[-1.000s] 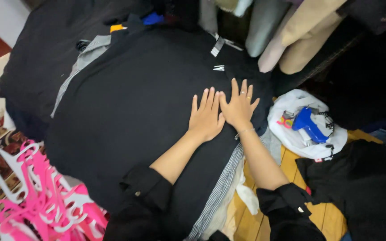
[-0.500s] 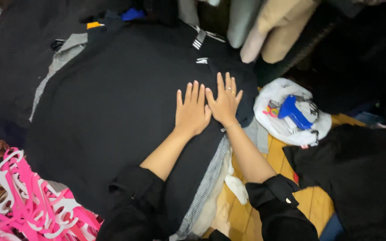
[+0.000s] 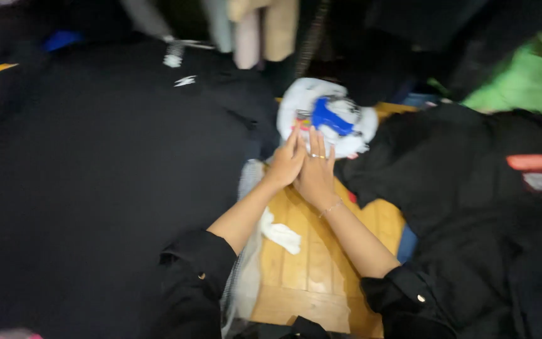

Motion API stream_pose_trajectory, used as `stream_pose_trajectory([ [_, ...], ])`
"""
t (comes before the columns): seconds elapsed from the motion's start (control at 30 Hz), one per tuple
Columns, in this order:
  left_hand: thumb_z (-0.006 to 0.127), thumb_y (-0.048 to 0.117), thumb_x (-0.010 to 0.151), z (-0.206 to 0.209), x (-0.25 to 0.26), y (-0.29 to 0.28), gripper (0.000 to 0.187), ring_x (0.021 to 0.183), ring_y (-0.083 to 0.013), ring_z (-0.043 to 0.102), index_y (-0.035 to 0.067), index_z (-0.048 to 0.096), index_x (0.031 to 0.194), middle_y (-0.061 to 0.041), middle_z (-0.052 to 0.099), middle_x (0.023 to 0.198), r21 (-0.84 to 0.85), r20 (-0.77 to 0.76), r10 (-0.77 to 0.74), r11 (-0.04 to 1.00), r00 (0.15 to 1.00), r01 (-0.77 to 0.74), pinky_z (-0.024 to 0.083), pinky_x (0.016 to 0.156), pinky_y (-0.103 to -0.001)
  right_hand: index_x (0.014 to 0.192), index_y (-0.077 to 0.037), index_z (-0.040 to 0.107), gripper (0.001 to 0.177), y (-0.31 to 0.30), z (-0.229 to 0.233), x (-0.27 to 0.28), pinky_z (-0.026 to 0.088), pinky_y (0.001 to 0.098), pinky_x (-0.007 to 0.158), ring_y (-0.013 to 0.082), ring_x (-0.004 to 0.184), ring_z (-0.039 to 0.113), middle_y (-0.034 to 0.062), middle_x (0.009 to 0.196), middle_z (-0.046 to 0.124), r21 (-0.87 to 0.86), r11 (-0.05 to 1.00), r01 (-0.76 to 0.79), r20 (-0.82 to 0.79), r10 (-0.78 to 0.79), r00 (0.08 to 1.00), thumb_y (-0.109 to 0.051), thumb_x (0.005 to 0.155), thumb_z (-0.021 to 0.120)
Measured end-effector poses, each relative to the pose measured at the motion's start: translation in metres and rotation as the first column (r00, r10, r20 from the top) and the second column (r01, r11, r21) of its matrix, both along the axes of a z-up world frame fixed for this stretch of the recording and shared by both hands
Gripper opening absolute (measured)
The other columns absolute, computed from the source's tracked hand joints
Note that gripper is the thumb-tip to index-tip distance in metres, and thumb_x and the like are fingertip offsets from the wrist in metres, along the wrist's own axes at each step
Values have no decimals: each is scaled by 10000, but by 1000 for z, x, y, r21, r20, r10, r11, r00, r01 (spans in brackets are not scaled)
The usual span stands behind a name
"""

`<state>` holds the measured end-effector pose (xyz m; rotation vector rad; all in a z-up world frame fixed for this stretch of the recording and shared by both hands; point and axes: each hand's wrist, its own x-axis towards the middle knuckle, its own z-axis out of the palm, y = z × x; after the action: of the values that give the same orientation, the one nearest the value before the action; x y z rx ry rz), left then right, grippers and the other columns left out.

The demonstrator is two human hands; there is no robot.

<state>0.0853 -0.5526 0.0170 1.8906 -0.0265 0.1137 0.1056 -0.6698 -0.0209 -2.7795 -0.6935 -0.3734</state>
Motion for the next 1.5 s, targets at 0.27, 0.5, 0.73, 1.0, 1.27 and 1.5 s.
stream_pose_trajectory([
  [0.27, 727, 160, 940, -101, 47, -88, 718, 1312, -372, 550, 105, 380, 1567, -234, 453, 1514, -828, -186, -381, 557, 906, 64, 484, 1079, -466, 1528, -184, 430, 762, -91, -41, -4, 72, 783, 1109, 412, 1535, 163, 186, 1672, 208, -75, 984, 158, 225, -138, 965, -340, 809, 631],
  [0.5, 723, 83, 948, -108, 53, -72, 732, 1294, -382, 566, 40, 341, 1571, -270, 454, 1506, -859, -150, -453, 500, 879, 111, 526, 1045, -446, 1534, -261, 439, 704, -80, -43, 3, -2, 786, 1105, 340, 1566, 89, 108, 1704, 162, -60, 987, 148, 294, -124, 948, -300, 842, 564],
  [0.73, 767, 66, 912, -107, 52, -72, 721, 1203, -363, 636, 16, 400, 1531, -255, 573, 1354, -855, -160, -448, 508, 879, 103, 563, 986, -438, 1547, -308, 408, 720, -80, -44, 3, -29, 778, 1118, 305, 1576, 62, 73, 1714, 132, -76, 983, 167, 265, -141, 954, -321, 844, 559],
  [1.0, 813, 19, 861, -126, 60, -76, 744, 1118, -339, 682, 0, 425, 1496, -222, 632, 1228, -838, -146, -418, 534, 897, 112, 598, 929, -434, 1528, -302, 457, 697, -78, -43, 3, -36, 764, 1124, 295, 1574, 99, 52, 1701, 216, -71, 984, 164, 352, -129, 927, -312, 843, 583],
  [1.27, 830, 57, 852, -119, 56, -76, 702, 1063, -275, 703, 20, 467, 1452, -141, 648, 1146, -814, -162, -393, 572, 905, 103, 612, 911, -395, 1514, -288, 481, 648, -78, -47, 5, -53, 744, 1140, 279, 1580, 84, 38, 1704, 213, -79, 981, 175, 401, -129, 907, -304, 870, 558],
  [1.5, 835, 57, 840, -98, 47, -76, 805, 1054, -282, 701, 15, 391, 1510, -140, 642, 1134, -779, -156, -403, 612, 902, 139, 616, 912, -401, 1501, -290, 502, 636, -78, -45, 4, -53, 747, 1140, 285, 1583, 78, 29, 1713, 196, -92, 980, 179, 474, -115, 873, -294, 868, 560],
])
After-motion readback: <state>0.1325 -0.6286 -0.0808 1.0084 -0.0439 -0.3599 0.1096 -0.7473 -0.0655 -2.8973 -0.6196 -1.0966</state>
